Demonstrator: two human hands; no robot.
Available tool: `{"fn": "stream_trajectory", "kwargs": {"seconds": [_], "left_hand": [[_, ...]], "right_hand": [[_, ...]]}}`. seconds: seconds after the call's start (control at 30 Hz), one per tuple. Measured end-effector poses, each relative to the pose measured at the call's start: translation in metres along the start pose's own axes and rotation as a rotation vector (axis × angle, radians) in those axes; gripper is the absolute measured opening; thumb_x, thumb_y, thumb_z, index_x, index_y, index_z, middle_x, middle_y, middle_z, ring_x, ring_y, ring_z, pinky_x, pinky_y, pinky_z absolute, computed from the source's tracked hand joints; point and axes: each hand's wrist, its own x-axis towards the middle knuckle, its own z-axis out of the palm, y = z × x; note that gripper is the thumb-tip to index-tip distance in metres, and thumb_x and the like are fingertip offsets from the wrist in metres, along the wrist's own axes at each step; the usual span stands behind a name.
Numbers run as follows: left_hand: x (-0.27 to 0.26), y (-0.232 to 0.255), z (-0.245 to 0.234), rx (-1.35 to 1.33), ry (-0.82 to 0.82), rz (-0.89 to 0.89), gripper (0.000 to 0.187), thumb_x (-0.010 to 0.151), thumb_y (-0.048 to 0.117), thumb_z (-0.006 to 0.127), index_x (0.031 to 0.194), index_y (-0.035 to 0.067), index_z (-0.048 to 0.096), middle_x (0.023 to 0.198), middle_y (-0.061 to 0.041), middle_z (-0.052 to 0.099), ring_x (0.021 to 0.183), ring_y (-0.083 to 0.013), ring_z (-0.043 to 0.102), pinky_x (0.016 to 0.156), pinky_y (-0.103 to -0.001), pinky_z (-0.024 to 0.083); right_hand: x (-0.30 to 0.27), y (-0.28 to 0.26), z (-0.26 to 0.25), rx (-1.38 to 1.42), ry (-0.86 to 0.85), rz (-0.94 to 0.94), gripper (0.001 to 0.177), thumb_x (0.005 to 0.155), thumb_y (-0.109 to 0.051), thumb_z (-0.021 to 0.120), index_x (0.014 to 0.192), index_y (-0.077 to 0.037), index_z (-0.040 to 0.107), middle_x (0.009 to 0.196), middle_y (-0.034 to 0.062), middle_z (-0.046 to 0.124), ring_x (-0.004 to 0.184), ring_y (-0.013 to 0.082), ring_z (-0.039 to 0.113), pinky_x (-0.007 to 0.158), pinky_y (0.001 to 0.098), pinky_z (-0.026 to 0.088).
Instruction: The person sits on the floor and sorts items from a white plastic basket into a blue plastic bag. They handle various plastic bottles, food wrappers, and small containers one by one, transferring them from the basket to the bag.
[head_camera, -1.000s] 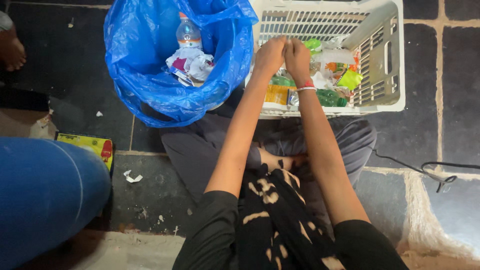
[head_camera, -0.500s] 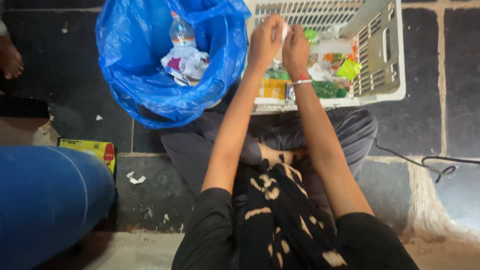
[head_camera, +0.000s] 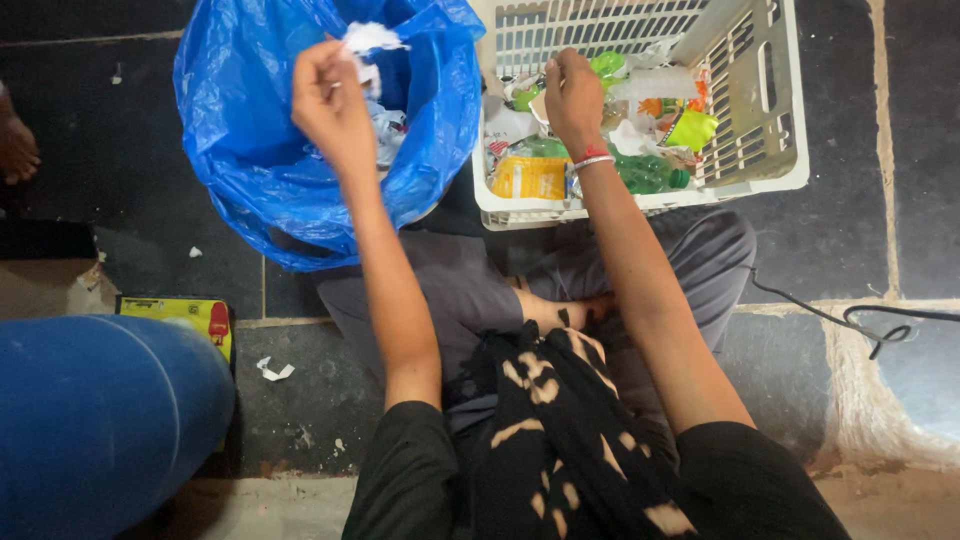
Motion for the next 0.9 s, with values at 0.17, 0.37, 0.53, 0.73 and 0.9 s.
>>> {"fn": "stream_trajectory", "kwargs": {"seconds": [0.17,0.37,0.53,0.73,0.9], "left_hand": [[0.001,0.003,-0.023,0.603,0.113,0.156,0.037,0.105,0.026,0.076,0.134,0.006,0.064,0.152,-0.025,0.044,0.148,-0.0386,0.038,0.116,-0.051,0.035],[-0.041,0.028,0.053,0.282,0.014,0.242,0.032,0.102,0.026,0.072,0.13,0.012,0.063,0.159,-0.018,0.043,0.15,-0.0344,0.04,0.119,-0.047,0.038],[-0.057,0.013,0.128,0.155,-0.348,0.312,0.027,0.093,0.01,0.074,0.117,0.009,0.063,0.139,-0.017,0.055,0.132,-0.0362,0.056,0.113,-0.047,0.046],[-0.06,-0.025,0.153,0.393,-0.616,0.315,0.018,0.09,0.007,0.072,0.105,0.004,0.062,0.115,-0.017,0.063,0.108,-0.0391,0.064,0.091,-0.048,0.053],[-0.074,-0.042,0.16,0.721,-0.846,0.488,0.025,0.077,0.007,0.072,0.101,0.002,0.066,0.114,-0.021,0.064,0.097,-0.0381,0.067,0.079,-0.05,0.054]], "right_hand": [[0.0,0.001,0.004,-0.02,-0.018,0.043,0.015,0.101,-0.015,0.063,0.093,-0.002,0.062,0.086,0.0188,0.067,0.077,0.0391,0.064,0.067,0.0483,0.048],[0.0,0.018,0.012,0.084,0.043,0.073,0.011,0.102,-0.012,0.063,0.096,-0.002,0.065,0.088,0.0161,0.071,0.077,0.0312,0.069,0.069,0.0429,0.054],[0.006,0.048,0.01,0.386,0.005,0.301,0.009,0.097,-0.01,0.061,0.093,-0.003,0.067,0.088,0.0113,0.074,0.078,0.0222,0.07,0.066,0.0354,0.057],[0.013,0.072,-0.004,0.05,-0.11,0.057,0.009,0.086,-0.001,0.066,0.091,-0.006,0.071,0.09,0.011,0.075,0.085,0.0273,0.073,0.076,0.0398,0.057],[0.023,0.056,-0.023,-0.131,-0.226,-0.122,0.019,0.082,0.004,0.062,0.093,-0.009,0.072,0.101,0.0135,0.071,0.101,0.0372,0.066,0.084,0.0479,0.054]]}}
